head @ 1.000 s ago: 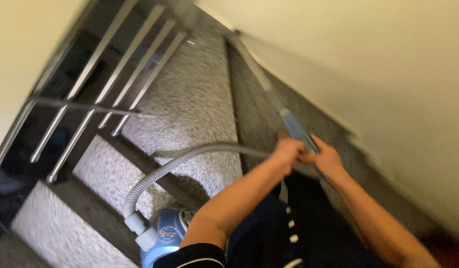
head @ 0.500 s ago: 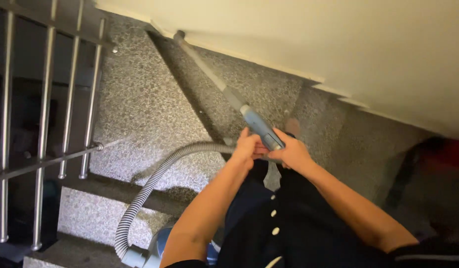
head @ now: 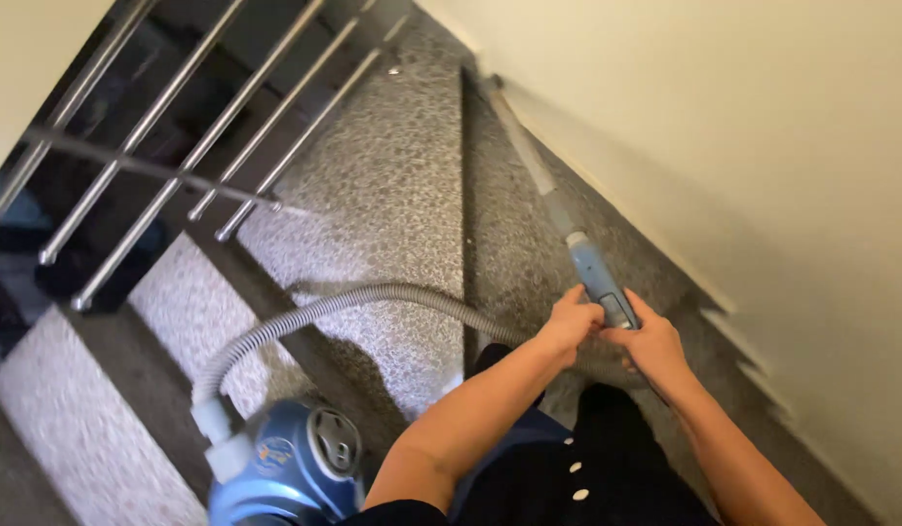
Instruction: Vacuuming the steps of a granite staircase using a canister vacuum and attachments.
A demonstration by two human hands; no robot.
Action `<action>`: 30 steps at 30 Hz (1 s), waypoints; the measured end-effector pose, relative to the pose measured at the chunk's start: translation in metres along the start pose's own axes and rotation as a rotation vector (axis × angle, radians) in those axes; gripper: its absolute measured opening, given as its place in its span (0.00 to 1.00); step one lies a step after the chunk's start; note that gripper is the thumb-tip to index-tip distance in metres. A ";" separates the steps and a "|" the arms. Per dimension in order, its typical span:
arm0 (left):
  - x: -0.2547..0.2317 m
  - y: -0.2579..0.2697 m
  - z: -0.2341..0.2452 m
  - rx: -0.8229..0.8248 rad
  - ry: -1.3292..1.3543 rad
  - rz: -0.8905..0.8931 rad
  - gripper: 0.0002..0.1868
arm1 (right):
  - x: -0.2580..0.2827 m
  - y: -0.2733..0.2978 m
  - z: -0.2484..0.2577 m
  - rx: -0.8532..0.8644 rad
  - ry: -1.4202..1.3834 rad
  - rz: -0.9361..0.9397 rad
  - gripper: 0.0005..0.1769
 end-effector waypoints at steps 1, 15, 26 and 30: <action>0.007 -0.012 -0.002 -0.022 0.016 -0.024 0.47 | -0.006 -0.020 -0.002 0.016 0.017 0.028 0.48; 0.108 -0.070 -0.095 -0.147 0.254 0.054 0.34 | -0.056 -0.174 0.006 0.277 -0.379 0.399 0.36; 0.047 -0.033 -0.112 -0.085 0.347 -0.074 0.39 | -0.021 -0.167 0.004 0.432 -0.390 0.141 0.16; 0.031 -0.014 -0.109 -0.236 0.378 -0.086 0.54 | -0.036 -0.195 -0.018 0.569 -0.533 -0.083 0.16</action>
Point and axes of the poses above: each hand's wrist, its own y-axis away from the middle knuckle, its own z-axis out of the back of the hand, x = y × z, the point moved 7 cm from there along -y, towards the middle knuckle, and after that the axes turned 4 degrees about -z, right-handed, at the moved point
